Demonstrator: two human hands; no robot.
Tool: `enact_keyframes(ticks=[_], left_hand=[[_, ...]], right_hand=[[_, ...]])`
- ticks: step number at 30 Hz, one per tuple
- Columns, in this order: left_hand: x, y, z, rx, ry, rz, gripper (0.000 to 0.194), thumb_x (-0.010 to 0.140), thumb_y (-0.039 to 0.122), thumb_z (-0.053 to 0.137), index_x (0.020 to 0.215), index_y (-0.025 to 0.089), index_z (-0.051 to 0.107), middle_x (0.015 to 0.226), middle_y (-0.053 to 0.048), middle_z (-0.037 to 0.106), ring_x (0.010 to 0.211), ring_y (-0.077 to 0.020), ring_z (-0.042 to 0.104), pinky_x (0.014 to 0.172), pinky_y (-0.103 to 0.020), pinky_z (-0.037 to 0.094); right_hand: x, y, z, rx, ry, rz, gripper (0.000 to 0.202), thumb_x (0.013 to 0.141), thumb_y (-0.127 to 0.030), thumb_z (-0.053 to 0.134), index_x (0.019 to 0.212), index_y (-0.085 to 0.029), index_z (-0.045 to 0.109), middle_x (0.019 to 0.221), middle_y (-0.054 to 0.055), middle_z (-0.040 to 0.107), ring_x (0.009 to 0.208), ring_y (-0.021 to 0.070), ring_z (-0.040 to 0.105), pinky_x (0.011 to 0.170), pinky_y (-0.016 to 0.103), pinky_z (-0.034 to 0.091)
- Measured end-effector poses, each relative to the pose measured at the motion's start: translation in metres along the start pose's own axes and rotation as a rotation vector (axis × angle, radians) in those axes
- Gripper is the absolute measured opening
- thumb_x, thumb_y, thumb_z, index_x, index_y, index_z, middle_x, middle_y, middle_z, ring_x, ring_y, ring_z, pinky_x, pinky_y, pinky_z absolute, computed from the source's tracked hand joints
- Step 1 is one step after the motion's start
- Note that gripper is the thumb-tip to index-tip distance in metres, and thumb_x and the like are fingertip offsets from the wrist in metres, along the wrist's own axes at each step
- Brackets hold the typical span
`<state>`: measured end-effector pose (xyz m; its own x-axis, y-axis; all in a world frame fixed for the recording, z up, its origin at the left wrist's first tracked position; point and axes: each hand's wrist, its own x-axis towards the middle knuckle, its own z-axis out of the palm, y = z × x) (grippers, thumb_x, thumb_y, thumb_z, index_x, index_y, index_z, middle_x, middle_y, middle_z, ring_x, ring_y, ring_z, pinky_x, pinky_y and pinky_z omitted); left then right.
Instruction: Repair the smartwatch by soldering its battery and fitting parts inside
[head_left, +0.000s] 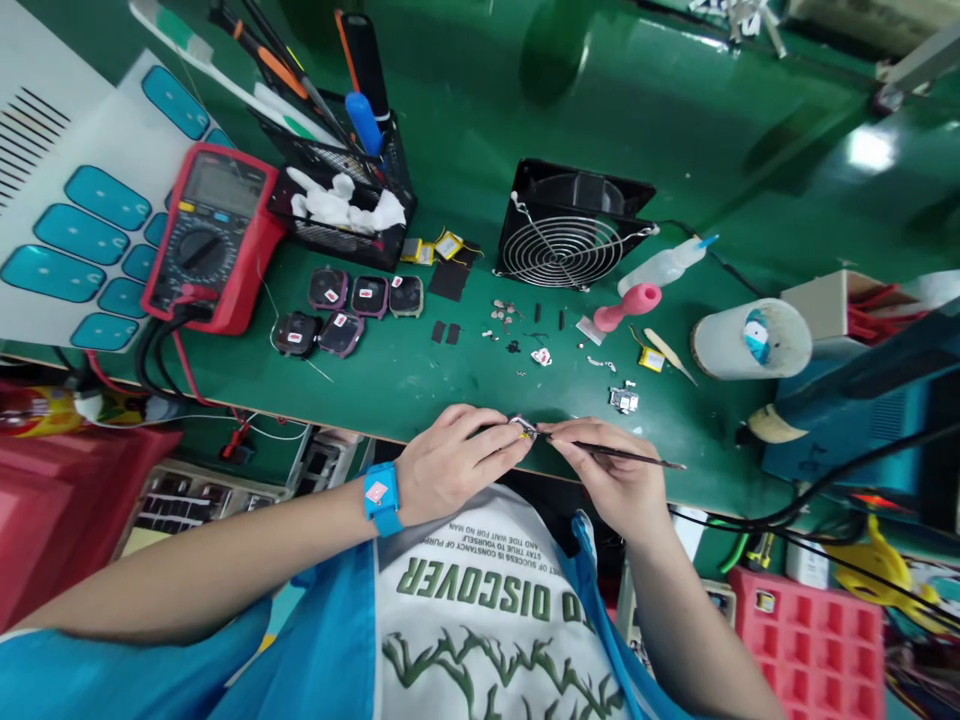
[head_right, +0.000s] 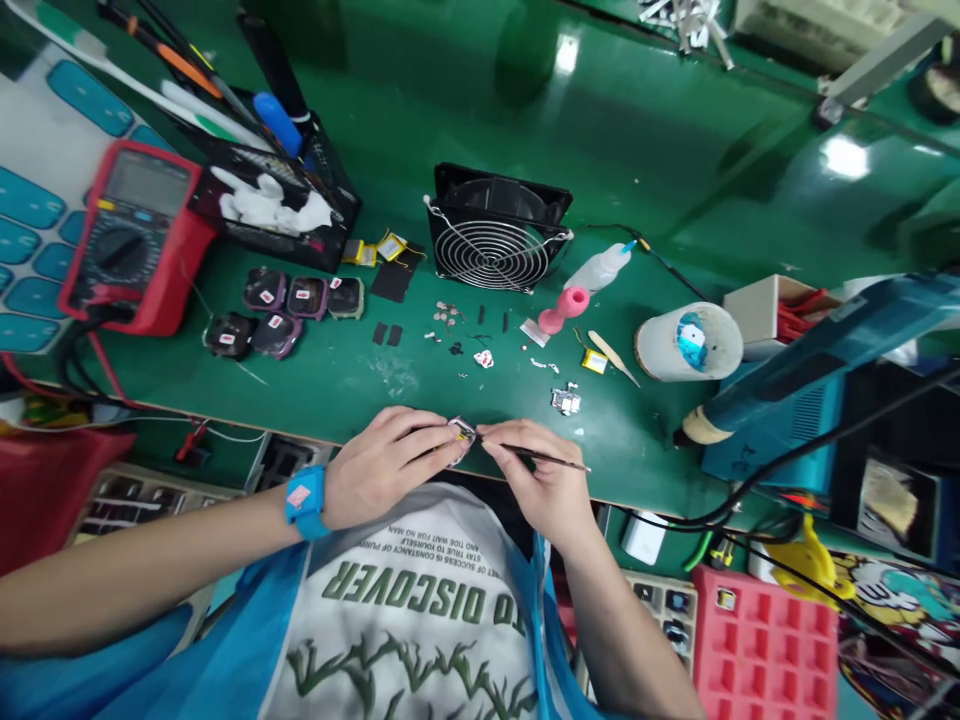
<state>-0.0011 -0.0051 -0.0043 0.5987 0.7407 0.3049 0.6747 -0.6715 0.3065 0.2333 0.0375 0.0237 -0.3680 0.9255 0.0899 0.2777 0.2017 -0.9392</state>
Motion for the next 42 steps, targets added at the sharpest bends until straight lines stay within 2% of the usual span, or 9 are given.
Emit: enact_keyframes(ticks=[5, 11, 17, 22, 27, 34, 38, 40, 42], left_hand=[[0.0, 0.0, 0.0, 0.013, 0.016, 0.002, 0.03, 0.107, 0.017, 0.053, 0.134, 0.018, 0.064, 0.128, -0.007, 0.074, 0.123, -0.0221, 0.06, 0.102, -0.036, 0.046], [-0.003, -0.001, 0.004, 0.005, 0.025, 0.0, 0.036, 0.107, 0.019, 0.053, 0.142, 0.018, 0.061, 0.132, -0.007, 0.073, 0.126, -0.0213, 0.06, 0.104, -0.036, 0.048], [-0.004, -0.004, 0.007, -0.137, 0.184, 0.04, 0.032, 0.102, 0.012, 0.06, 0.133, 0.018, 0.066, 0.124, -0.008, 0.078, 0.122, -0.0247, 0.069, 0.1, -0.041, 0.054], [-0.002, -0.004, 0.008, -0.154, 0.31, 0.042, 0.025, 0.101, 0.011, 0.063, 0.125, 0.019, 0.068, 0.11, -0.006, 0.081, 0.111, -0.0225, 0.075, 0.092, -0.039, 0.061], [0.0, -0.001, 0.007, -0.126, 0.27, 0.003, 0.017, 0.102, 0.014, 0.062, 0.118, 0.017, 0.068, 0.103, -0.005, 0.081, 0.103, -0.0218, 0.075, 0.084, -0.037, 0.059], [-0.003, 0.0, 0.01, -0.195, 0.303, -0.027, 0.01, 0.102, 0.012, 0.061, 0.107, 0.016, 0.07, 0.107, -0.006, 0.08, 0.106, -0.0201, 0.074, 0.09, -0.035, 0.06], [-0.007, 0.002, 0.004, -0.275, 0.32, -0.172, 0.017, 0.103, 0.02, 0.063, 0.087, 0.017, 0.066, 0.116, -0.009, 0.076, 0.103, -0.0175, 0.072, 0.088, -0.033, 0.059], [-0.008, 0.006, 0.0, -0.263, 0.321, -0.279, 0.028, 0.099, 0.031, 0.071, 0.076, 0.018, 0.059, 0.115, -0.009, 0.075, 0.1, -0.0189, 0.069, 0.086, -0.035, 0.057], [-0.006, 0.013, -0.001, -0.216, 0.296, -0.364, 0.034, 0.093, 0.041, 0.078, 0.077, 0.019, 0.057, 0.112, -0.008, 0.074, 0.1, -0.0219, 0.066, 0.085, -0.039, 0.053]], right_hand=[[-0.001, 0.002, 0.001, -0.014, 0.018, -0.023, 0.016, 0.094, -0.015, 0.073, 0.096, -0.028, 0.081, 0.098, 0.0, 0.085, 0.089, 0.0182, 0.081, 0.081, 0.03, 0.066], [-0.003, 0.006, 0.002, 0.017, 0.028, -0.032, 0.017, 0.094, -0.013, 0.072, 0.096, -0.027, 0.081, 0.098, 0.001, 0.085, 0.091, 0.0185, 0.081, 0.083, 0.03, 0.067], [-0.004, 0.007, 0.002, 0.018, 0.035, -0.013, 0.012, 0.095, -0.018, 0.073, 0.094, -0.026, 0.081, 0.097, 0.003, 0.085, 0.09, 0.022, 0.082, 0.081, 0.035, 0.068], [-0.003, 0.003, 0.002, 0.011, 0.032, 0.018, 0.012, 0.096, -0.021, 0.071, 0.093, -0.027, 0.081, 0.097, 0.004, 0.085, 0.09, 0.0231, 0.082, 0.081, 0.037, 0.069], [-0.001, 0.003, 0.001, 0.023, 0.02, 0.042, 0.012, 0.096, -0.023, 0.071, 0.094, -0.028, 0.081, 0.098, 0.004, 0.085, 0.09, 0.024, 0.081, 0.082, 0.04, 0.069], [-0.009, 0.015, 0.005, 0.18, 0.101, 0.091, 0.006, 0.094, -0.027, 0.075, 0.09, -0.027, 0.08, 0.097, 0.002, 0.085, 0.09, 0.0212, 0.082, 0.082, 0.034, 0.068], [-0.017, 0.019, 0.004, 0.268, 0.217, 0.091, 0.008, 0.094, -0.033, 0.075, 0.09, -0.025, 0.077, 0.093, 0.002, 0.083, 0.086, 0.0211, 0.081, 0.082, 0.036, 0.068], [-0.021, 0.018, 0.0, 0.24, 0.241, 0.093, 0.015, 0.097, -0.037, 0.071, 0.092, -0.023, 0.074, 0.087, 0.002, 0.08, 0.076, 0.0184, 0.079, 0.072, 0.033, 0.067], [-0.024, 0.014, -0.008, 0.093, 0.209, 0.091, 0.028, 0.104, -0.041, 0.059, 0.088, -0.021, 0.07, 0.073, 0.0, 0.073, 0.06, 0.0142, 0.07, 0.058, 0.026, 0.059]])
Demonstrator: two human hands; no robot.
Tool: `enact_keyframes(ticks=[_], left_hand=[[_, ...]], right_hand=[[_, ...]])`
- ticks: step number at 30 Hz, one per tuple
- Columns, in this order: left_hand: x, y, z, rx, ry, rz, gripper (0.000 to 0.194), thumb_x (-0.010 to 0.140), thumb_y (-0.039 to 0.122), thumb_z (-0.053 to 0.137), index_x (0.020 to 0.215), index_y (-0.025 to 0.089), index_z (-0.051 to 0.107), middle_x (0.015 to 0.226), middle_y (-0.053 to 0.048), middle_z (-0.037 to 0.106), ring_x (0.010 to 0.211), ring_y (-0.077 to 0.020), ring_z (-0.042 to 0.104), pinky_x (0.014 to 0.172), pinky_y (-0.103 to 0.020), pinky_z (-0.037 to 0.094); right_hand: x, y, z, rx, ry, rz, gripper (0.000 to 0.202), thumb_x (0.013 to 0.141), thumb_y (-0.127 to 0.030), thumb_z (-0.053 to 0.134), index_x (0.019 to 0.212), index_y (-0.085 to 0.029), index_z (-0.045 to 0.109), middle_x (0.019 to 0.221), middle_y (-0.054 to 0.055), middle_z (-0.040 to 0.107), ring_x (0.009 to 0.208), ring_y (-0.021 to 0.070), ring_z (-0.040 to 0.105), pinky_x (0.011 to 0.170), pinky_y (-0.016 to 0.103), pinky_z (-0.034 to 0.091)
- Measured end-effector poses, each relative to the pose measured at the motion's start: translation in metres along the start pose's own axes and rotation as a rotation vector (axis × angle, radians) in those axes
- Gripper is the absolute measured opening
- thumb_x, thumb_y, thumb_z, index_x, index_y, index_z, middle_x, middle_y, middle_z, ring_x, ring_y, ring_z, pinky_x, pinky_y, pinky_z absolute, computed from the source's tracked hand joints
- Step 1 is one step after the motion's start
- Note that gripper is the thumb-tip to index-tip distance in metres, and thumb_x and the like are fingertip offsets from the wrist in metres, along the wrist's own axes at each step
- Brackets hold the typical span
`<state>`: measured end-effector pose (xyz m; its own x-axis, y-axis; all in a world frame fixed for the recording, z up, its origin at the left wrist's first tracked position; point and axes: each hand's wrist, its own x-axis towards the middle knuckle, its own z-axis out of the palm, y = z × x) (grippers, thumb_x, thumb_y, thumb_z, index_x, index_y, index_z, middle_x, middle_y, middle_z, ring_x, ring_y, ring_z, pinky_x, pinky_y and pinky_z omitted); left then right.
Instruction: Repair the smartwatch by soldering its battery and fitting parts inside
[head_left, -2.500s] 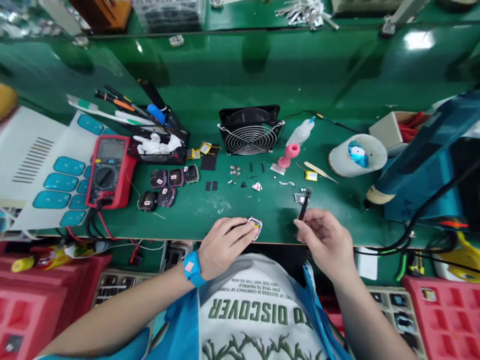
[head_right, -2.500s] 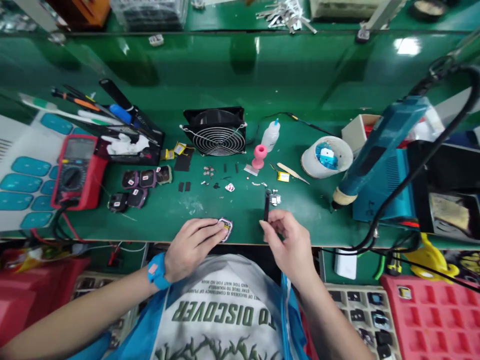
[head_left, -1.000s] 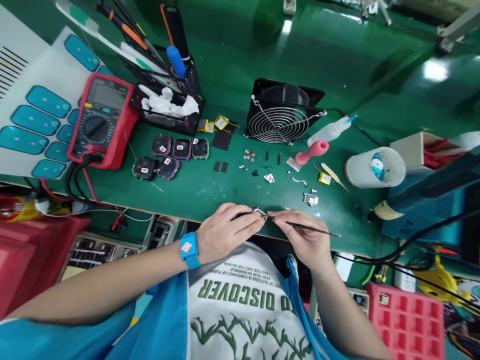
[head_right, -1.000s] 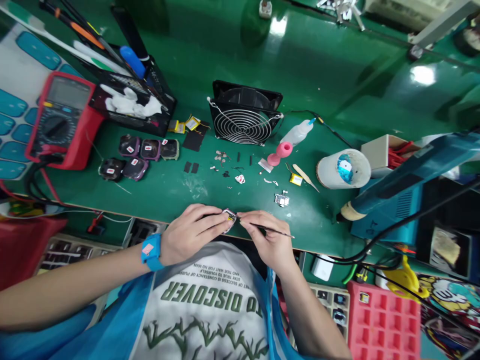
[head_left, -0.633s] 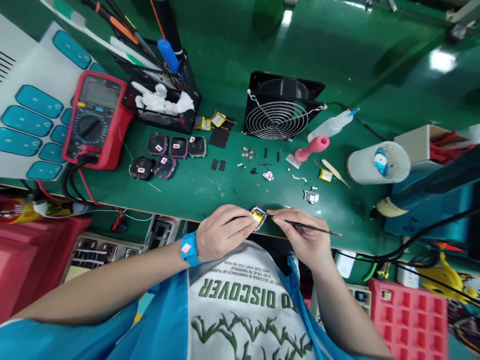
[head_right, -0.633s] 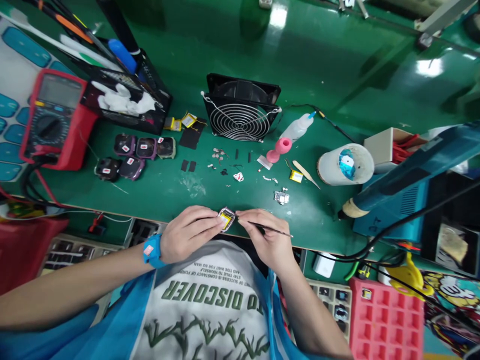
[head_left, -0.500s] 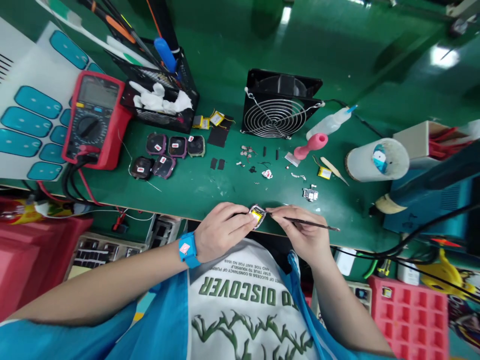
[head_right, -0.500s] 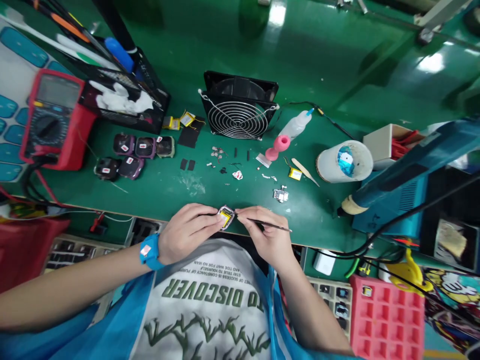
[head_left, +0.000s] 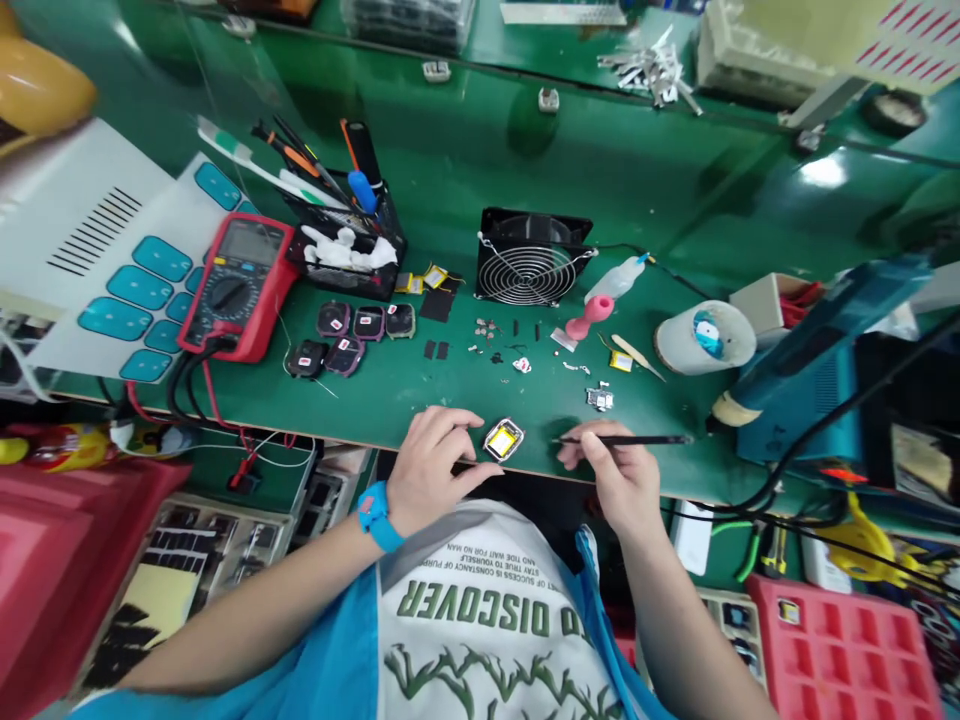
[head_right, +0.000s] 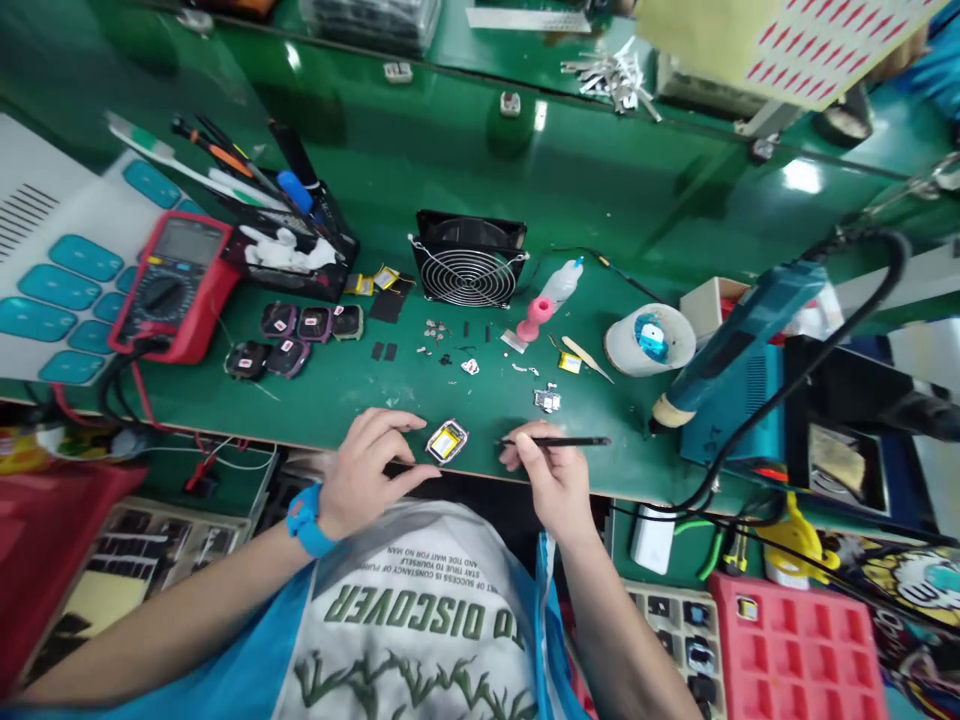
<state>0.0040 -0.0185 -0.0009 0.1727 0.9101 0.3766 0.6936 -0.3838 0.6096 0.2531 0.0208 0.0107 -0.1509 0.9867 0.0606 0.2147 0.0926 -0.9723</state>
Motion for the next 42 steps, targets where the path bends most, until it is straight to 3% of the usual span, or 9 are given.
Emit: enact_keyframes(ticks=[3, 6, 10, 14, 17, 21, 25, 34, 42], left_hand=[[0.001, 0.012, 0.009, 0.106, -0.034, -0.057, 0.028, 0.089, 0.041, 0.081, 0.096, 0.02, 0.064, 0.116, -0.009, 0.072, 0.105, -0.0266, 0.063, 0.089, -0.043, 0.049], [0.005, 0.019, 0.019, 0.154, -0.027, -0.037, 0.017, 0.092, 0.024, 0.073, 0.107, 0.02, 0.065, 0.114, -0.009, 0.072, 0.105, -0.0275, 0.062, 0.09, -0.043, 0.048], [0.012, 0.018, 0.021, 0.03, 0.004, -0.048, 0.016, 0.091, 0.012, 0.065, 0.105, 0.021, 0.064, 0.109, -0.008, 0.073, 0.103, -0.0258, 0.066, 0.089, -0.042, 0.051], [0.016, 0.021, 0.01, -0.559, 0.039, -0.313, 0.012, 0.091, 0.025, 0.07, 0.098, 0.022, 0.06, 0.106, -0.006, 0.074, 0.102, -0.023, 0.071, 0.089, -0.039, 0.056], [0.014, 0.033, 0.001, -1.098, -0.023, -0.607, 0.024, 0.089, 0.038, 0.075, 0.098, 0.024, 0.058, 0.102, -0.004, 0.073, 0.094, -0.0202, 0.071, 0.083, -0.035, 0.059], [0.006, 0.048, -0.002, -1.471, -0.111, -0.914, 0.036, 0.082, 0.046, 0.084, 0.104, 0.025, 0.065, 0.101, -0.003, 0.071, 0.087, -0.0166, 0.068, 0.075, -0.028, 0.059], [-0.003, 0.05, 0.001, -1.568, -0.124, -1.027, 0.042, 0.074, 0.043, 0.092, 0.107, 0.026, 0.072, 0.107, -0.003, 0.071, 0.096, -0.0174, 0.067, 0.086, -0.029, 0.06], [-0.007, 0.052, 0.003, -1.579, -0.243, -0.934, 0.035, 0.076, 0.042, 0.092, 0.097, 0.024, 0.072, 0.097, -0.002, 0.068, 0.094, -0.0167, 0.066, 0.086, -0.027, 0.058], [-0.01, 0.061, 0.001, -1.623, -0.273, -1.015, 0.043, 0.071, 0.034, 0.097, 0.106, 0.024, 0.073, 0.098, -0.002, 0.072, 0.089, -0.0164, 0.07, 0.079, -0.025, 0.058]], right_hand=[[0.001, -0.006, -0.012, -0.355, -0.089, -0.092, 0.047, 0.109, -0.048, 0.044, 0.072, -0.022, 0.058, 0.058, -0.002, 0.057, 0.05, 0.0129, 0.055, 0.049, 0.025, 0.044], [0.005, -0.008, -0.019, -0.665, -0.121, -0.195, 0.052, 0.107, -0.054, 0.044, 0.065, -0.024, 0.049, 0.056, -0.001, 0.051, 0.05, 0.0153, 0.049, 0.049, 0.029, 0.034], [0.006, -0.007, -0.021, -0.977, 0.003, -0.334, 0.043, 0.106, -0.054, 0.047, 0.078, -0.023, 0.057, 0.072, 0.005, 0.062, 0.061, 0.0201, 0.059, 0.053, 0.032, 0.039], [-0.002, -0.02, -0.007, -0.721, 0.041, -0.456, 0.024, 0.103, -0.042, 0.06, 0.115, -0.021, 0.062, 0.104, 0.011, 0.071, 0.092, 0.025, 0.071, 0.074, 0.036, 0.059], [-0.011, -0.031, 0.013, -0.466, -0.041, -0.525, 0.037, 0.103, -0.038, 0.061, 0.137, -0.023, 0.055, 0.125, 0.014, 0.07, 0.114, 0.0258, 0.07, 0.091, 0.039, 0.063], [-0.015, -0.036, 0.035, -0.355, -0.026, -0.584, 0.047, 0.104, -0.04, 0.06, 0.145, -0.021, 0.05, 0.127, 0.015, 0.07, 0.111, 0.0261, 0.07, 0.092, 0.041, 0.064], [-0.019, -0.034, 0.038, -0.28, 0.006, -0.591, 0.038, 0.101, -0.038, 0.065, 0.134, -0.019, 0.057, 0.11, 0.011, 0.074, 0.093, 0.0235, 0.069, 0.08, 0.038, 0.064], [-0.03, -0.036, 0.026, -0.192, -0.033, -0.544, 0.033, 0.094, -0.03, 0.072, 0.125, -0.022, 0.063, 0.101, 0.005, 0.075, 0.084, 0.0201, 0.065, 0.075, 0.033, 0.06], [-0.041, -0.035, 0.021, -0.095, -0.09, -0.477, 0.031, 0.093, -0.027, 0.072, 0.122, -0.022, 0.065, 0.096, 0.004, 0.074, 0.083, 0.0191, 0.063, 0.077, 0.033, 0.057]])
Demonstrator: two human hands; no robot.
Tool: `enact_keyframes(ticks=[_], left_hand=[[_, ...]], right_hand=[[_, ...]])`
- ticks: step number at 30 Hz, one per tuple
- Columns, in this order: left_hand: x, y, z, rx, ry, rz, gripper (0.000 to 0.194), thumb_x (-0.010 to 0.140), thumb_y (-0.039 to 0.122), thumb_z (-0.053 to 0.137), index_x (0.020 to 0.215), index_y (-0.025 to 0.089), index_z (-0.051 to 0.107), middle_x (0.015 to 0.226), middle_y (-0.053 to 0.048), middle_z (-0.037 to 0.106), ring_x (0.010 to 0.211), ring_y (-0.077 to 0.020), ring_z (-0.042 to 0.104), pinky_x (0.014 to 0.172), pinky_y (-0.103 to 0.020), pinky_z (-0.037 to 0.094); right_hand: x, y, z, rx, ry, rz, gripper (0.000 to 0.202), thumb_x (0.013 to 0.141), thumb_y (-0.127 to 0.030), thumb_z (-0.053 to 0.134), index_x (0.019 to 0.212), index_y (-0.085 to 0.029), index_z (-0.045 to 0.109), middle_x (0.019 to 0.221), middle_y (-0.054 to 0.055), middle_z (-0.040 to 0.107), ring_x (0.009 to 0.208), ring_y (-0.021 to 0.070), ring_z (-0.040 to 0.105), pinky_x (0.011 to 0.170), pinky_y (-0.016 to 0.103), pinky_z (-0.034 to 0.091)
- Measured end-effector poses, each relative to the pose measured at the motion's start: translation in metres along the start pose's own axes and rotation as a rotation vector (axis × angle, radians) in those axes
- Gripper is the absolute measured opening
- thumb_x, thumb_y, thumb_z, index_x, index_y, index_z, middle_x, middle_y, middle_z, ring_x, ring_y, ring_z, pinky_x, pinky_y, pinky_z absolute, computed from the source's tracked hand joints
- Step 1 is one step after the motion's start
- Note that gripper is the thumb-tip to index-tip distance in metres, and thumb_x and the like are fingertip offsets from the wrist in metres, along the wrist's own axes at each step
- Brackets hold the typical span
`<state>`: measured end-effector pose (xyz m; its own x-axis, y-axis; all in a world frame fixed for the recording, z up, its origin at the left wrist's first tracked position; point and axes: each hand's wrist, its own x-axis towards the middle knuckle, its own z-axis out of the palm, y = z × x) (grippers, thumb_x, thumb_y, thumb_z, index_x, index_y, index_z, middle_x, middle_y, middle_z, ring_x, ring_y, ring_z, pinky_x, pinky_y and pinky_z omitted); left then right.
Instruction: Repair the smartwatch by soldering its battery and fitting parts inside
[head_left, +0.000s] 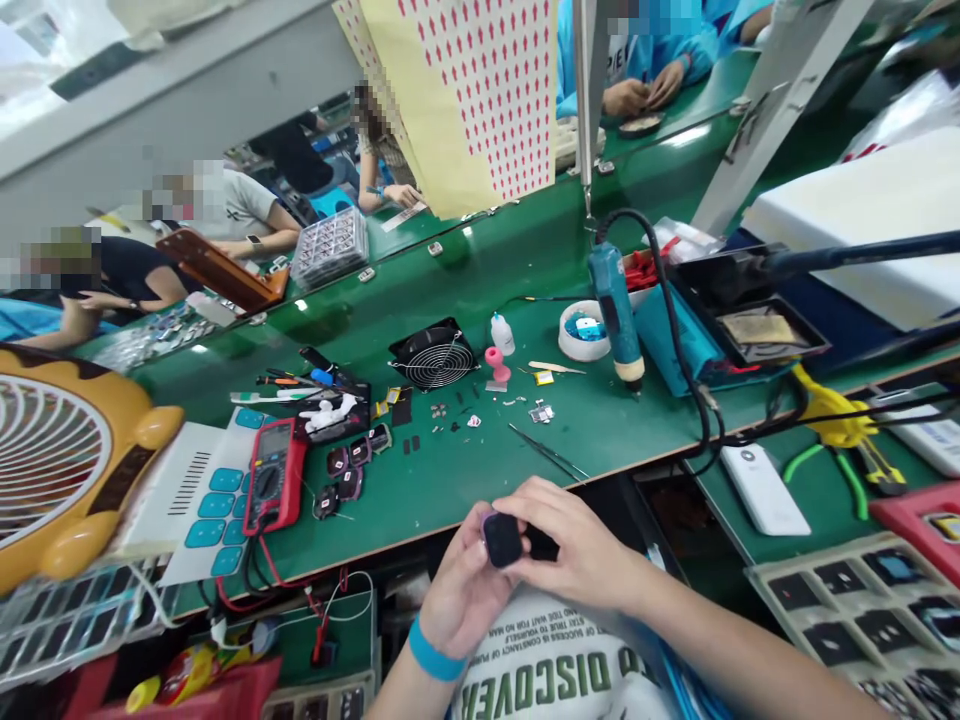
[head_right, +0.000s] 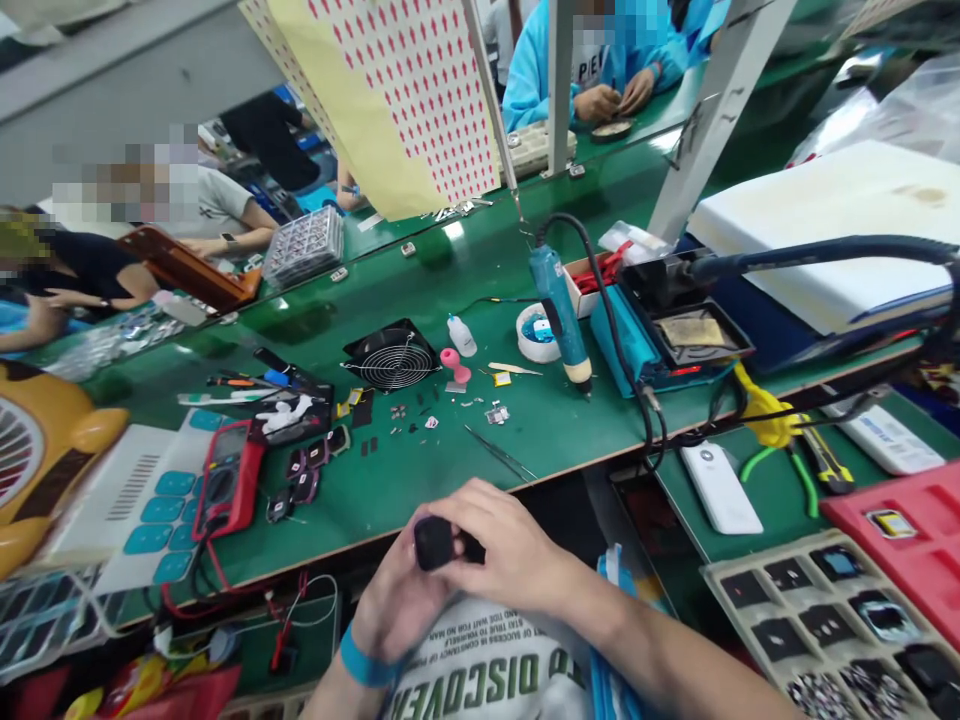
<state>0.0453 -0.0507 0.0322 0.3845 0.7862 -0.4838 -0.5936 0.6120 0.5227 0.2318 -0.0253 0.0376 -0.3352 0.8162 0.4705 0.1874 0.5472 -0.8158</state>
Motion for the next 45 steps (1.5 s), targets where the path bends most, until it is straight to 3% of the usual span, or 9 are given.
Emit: enact_keyframes(ticks=[9, 14, 19, 22, 26, 29, 35, 40, 45], left_hand=[[-0.007, -0.01, 0.011, 0.012, -0.067, 0.007, 0.041, 0.073, 0.033, 0.097, 0.105, 0.022, 0.073, 0.102, -0.003, 0.074, 0.088, -0.0147, 0.072, 0.077, -0.022, 0.06], [-0.005, -0.012, 0.006, 0.123, -0.047, 0.05, 0.051, 0.069, 0.034, 0.099, 0.111, 0.025, 0.073, 0.102, -0.002, 0.075, 0.091, -0.0156, 0.075, 0.08, -0.022, 0.062], [0.016, 0.028, -0.019, 0.571, 0.136, 0.405, 0.072, 0.066, 0.043, 0.098, 0.129, 0.026, 0.067, 0.114, -0.006, 0.075, 0.105, -0.0226, 0.076, 0.093, -0.032, 0.063], [0.027, 0.063, -0.041, 0.995, 0.309, 0.64, 0.061, 0.075, 0.047, 0.088, 0.128, 0.024, 0.067, 0.118, -0.007, 0.074, 0.107, -0.0229, 0.074, 0.098, -0.037, 0.063], [0.029, 0.085, -0.064, 1.093, 0.379, 0.729, 0.045, 0.075, 0.042, 0.086, 0.111, 0.021, 0.07, 0.111, -0.006, 0.074, 0.098, -0.0208, 0.074, 0.097, -0.039, 0.063], [0.028, 0.083, -0.071, 1.117, 0.395, 0.773, 0.041, 0.074, 0.042, 0.085, 0.105, 0.021, 0.068, 0.101, -0.005, 0.073, 0.091, -0.02, 0.074, 0.093, -0.041, 0.065], [0.03, 0.072, -0.076, 1.158, 0.407, 0.869, 0.034, 0.077, 0.04, 0.083, 0.099, 0.02, 0.067, 0.095, -0.004, 0.07, 0.083, -0.0167, 0.073, 0.084, -0.035, 0.067], [0.03, 0.064, -0.072, 1.197, 0.43, 0.968, 0.022, 0.081, 0.03, 0.078, 0.098, 0.02, 0.069, 0.098, -0.003, 0.066, 0.081, -0.0134, 0.07, 0.081, -0.032, 0.066], [0.027, 0.061, -0.066, 1.242, 0.404, 1.038, 0.015, 0.082, 0.025, 0.075, 0.096, 0.021, 0.069, 0.096, -0.002, 0.063, 0.079, -0.0133, 0.068, 0.08, -0.033, 0.066]], right_hand=[[-0.015, -0.003, -0.005, 0.075, -0.046, 0.047, 0.039, 0.087, -0.02, 0.074, 0.125, -0.021, 0.066, 0.1, 0.004, 0.074, 0.087, 0.0198, 0.063, 0.08, 0.035, 0.056], [-0.025, 0.0, -0.009, 0.08, -0.088, 0.064, 0.047, 0.091, -0.023, 0.074, 0.137, -0.022, 0.064, 0.119, 0.008, 0.075, 0.103, 0.0217, 0.068, 0.093, 0.037, 0.059], [-0.041, 0.014, -0.017, -0.033, -0.036, 0.108, 0.055, 0.094, -0.033, 0.074, 0.147, -0.023, 0.058, 0.136, 0.013, 0.069, 0.123, 0.0247, 0.066, 0.108, 0.042, 0.057], [-0.054, 0.025, -0.016, -0.035, -0.057, 0.132, 0.038, 0.096, -0.033, 0.073, 0.132, -0.023, 0.068, 0.122, 0.011, 0.075, 0.113, 0.0233, 0.07, 0.101, 0.039, 0.059], [-0.077, 0.053, 0.002, -0.042, -0.206, 0.291, 0.021, 0.09, -0.03, 0.077, 0.11, -0.023, 0.077, 0.1, 0.005, 0.078, 0.089, 0.0188, 0.073, 0.084, 0.031, 0.06], [-0.096, 0.088, 0.017, -0.168, -0.232, 0.408, 0.01, 0.09, -0.025, 0.072, 0.097, -0.023, 0.079, 0.093, 0.005, 0.079, 0.088, 0.0213, 0.074, 0.084, 0.032, 0.06], [-0.129, 0.146, 0.023, -0.424, -0.19, 0.495, 0.019, 0.091, -0.018, 0.06, 0.093, -0.016, 0.079, 0.1, 0.016, 0.081, 0.1, 0.0341, 0.076, 0.095, 0.049, 0.058], [-0.133, 0.164, 0.031, -0.532, -0.195, 0.445, 0.021, 0.09, -0.013, 0.06, 0.091, -0.018, 0.08, 0.105, 0.014, 0.082, 0.111, 0.0318, 0.075, 0.101, 0.045, 0.056], [-0.123, 0.17, 0.039, -0.608, -0.173, 0.407, 0.024, 0.089, -0.012, 0.058, 0.08, -0.02, 0.079, 0.094, 0.011, 0.082, 0.098, 0.029, 0.077, 0.094, 0.042, 0.056]])
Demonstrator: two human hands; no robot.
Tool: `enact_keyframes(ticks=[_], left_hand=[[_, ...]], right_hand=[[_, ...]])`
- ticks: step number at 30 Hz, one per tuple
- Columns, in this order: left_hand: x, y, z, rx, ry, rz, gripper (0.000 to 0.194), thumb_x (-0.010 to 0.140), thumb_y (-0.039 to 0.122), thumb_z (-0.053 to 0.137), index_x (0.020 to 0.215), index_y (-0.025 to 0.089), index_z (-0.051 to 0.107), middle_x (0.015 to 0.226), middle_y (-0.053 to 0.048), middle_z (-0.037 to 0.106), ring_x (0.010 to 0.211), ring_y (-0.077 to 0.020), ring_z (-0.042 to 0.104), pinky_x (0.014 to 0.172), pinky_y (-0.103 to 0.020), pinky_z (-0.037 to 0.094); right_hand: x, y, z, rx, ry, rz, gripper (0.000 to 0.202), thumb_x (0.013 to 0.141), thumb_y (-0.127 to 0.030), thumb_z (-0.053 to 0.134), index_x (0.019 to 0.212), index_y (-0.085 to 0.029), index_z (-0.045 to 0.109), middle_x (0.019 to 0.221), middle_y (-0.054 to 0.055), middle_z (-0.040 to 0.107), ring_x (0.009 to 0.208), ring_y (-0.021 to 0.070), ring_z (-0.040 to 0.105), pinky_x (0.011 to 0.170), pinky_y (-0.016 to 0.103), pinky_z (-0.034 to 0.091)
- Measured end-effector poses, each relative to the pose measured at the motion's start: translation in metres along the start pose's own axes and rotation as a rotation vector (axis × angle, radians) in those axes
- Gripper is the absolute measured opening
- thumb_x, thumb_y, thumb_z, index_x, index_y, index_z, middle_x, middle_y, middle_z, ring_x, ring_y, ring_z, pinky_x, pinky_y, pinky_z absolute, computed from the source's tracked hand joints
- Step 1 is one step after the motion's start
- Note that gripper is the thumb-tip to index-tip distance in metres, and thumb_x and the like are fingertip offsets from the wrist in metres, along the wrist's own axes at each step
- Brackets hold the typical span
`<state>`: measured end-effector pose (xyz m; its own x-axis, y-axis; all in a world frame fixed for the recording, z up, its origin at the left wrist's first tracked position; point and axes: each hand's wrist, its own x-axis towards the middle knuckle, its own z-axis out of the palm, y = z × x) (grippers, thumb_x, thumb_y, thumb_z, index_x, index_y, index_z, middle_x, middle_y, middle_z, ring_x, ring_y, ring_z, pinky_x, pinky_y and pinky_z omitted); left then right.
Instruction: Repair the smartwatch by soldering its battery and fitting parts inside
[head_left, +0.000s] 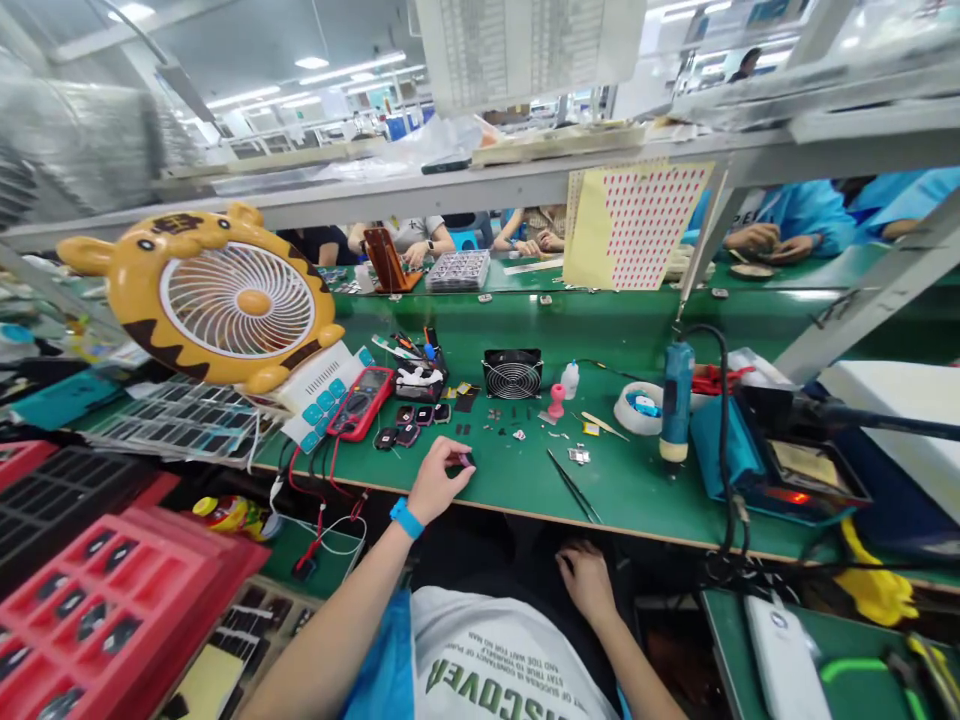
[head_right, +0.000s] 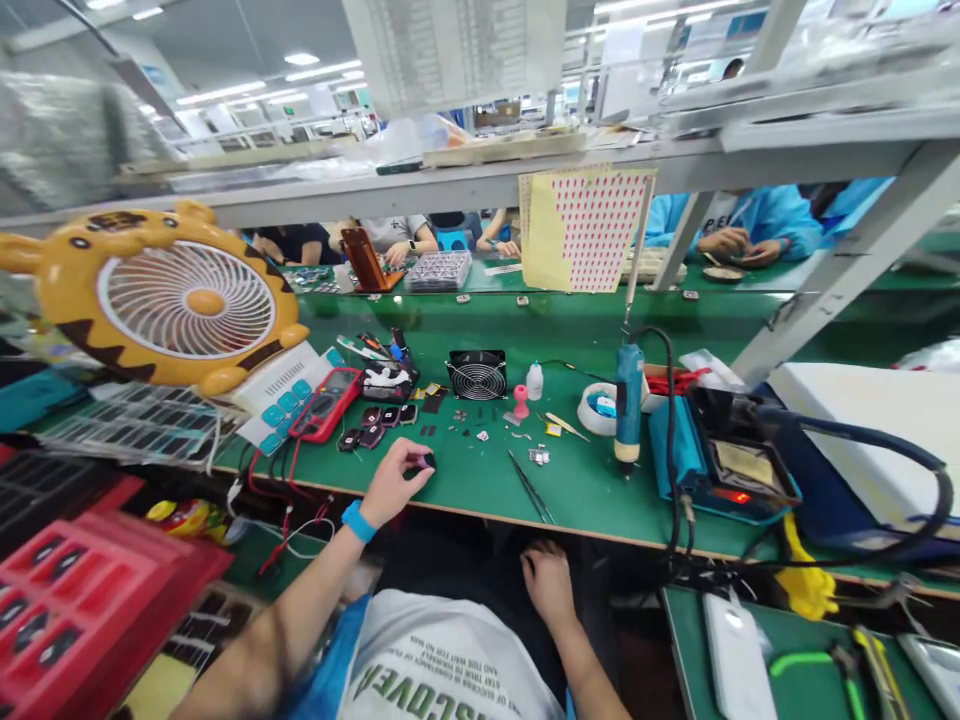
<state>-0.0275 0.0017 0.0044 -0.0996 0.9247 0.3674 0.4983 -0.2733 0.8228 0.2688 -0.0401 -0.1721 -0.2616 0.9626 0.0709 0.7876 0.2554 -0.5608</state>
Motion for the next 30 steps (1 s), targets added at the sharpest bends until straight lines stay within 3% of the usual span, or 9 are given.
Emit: enact_keyframes(ticks=[5, 9, 14, 18, 21, 30], left_hand=[[0.0, 0.0, 0.002, -0.026, -0.013, 0.025, 0.014, 0.083, 0.024, 0.073, 0.096, 0.021, 0.068, 0.098, -0.002, 0.06, 0.081, -0.0154, 0.066, 0.085, -0.037, 0.066], [0.001, -0.005, 0.009, -0.069, -0.04, -0.02, 0.018, 0.081, 0.019, 0.075, 0.097, 0.02, 0.067, 0.1, -0.002, 0.058, 0.086, -0.0164, 0.065, 0.092, -0.041, 0.064], [0.001, -0.017, 0.015, -0.123, -0.053, -0.076, 0.026, 0.08, 0.013, 0.078, 0.103, 0.016, 0.066, 0.108, -0.003, 0.057, 0.088, -0.0144, 0.065, 0.097, -0.043, 0.062], [-0.001, -0.015, 0.014, -0.146, -0.035, -0.059, 0.025, 0.079, 0.01, 0.076, 0.1, 0.015, 0.064, 0.104, -0.002, 0.057, 0.084, -0.0138, 0.067, 0.092, -0.04, 0.063], [-0.002, -0.011, 0.012, -0.161, -0.021, -0.035, 0.023, 0.078, 0.01, 0.075, 0.096, 0.016, 0.064, 0.099, -0.001, 0.058, 0.079, -0.012, 0.066, 0.086, -0.035, 0.064], [0.0, -0.013, 0.004, -0.207, -0.022, -0.016, 0.022, 0.075, 0.014, 0.078, 0.091, 0.019, 0.064, 0.092, 0.002, 0.059, 0.074, -0.0113, 0.067, 0.076, -0.029, 0.064]], right_hand=[[-0.016, 0.001, 0.0, -0.049, 0.059, 0.016, 0.017, 0.091, -0.016, 0.06, 0.094, -0.018, 0.077, 0.112, 0.014, 0.079, 0.119, 0.0308, 0.069, 0.109, 0.049, 0.05], [-0.041, 0.013, -0.005, -0.075, 0.045, 0.006, 0.018, 0.1, -0.022, 0.058, 0.102, -0.016, 0.075, 0.12, 0.014, 0.075, 0.131, 0.0304, 0.062, 0.118, 0.056, 0.043], [-0.06, 0.028, -0.005, -0.08, 0.012, -0.056, 0.03, 0.106, -0.038, 0.06, 0.126, -0.017, 0.067, 0.137, 0.01, 0.066, 0.131, 0.0273, 0.062, 0.112, 0.054, 0.051], [-0.065, 0.024, 0.0, -0.077, 0.049, -0.097, 0.022, 0.102, -0.034, 0.064, 0.112, -0.016, 0.071, 0.128, 0.011, 0.071, 0.13, 0.0288, 0.063, 0.114, 0.057, 0.049], [-0.067, 0.016, 0.004, -0.076, 0.084, -0.137, 0.027, 0.103, -0.027, 0.051, 0.1, -0.016, 0.075, 0.122, 0.016, 0.076, 0.132, 0.0318, 0.063, 0.115, 0.06, 0.045], [-0.069, 0.007, 0.006, -0.102, 0.13, -0.188, 0.032, 0.099, -0.025, 0.045, 0.097, -0.018, 0.076, 0.12, 0.018, 0.078, 0.131, 0.0335, 0.065, 0.113, 0.06, 0.045]])
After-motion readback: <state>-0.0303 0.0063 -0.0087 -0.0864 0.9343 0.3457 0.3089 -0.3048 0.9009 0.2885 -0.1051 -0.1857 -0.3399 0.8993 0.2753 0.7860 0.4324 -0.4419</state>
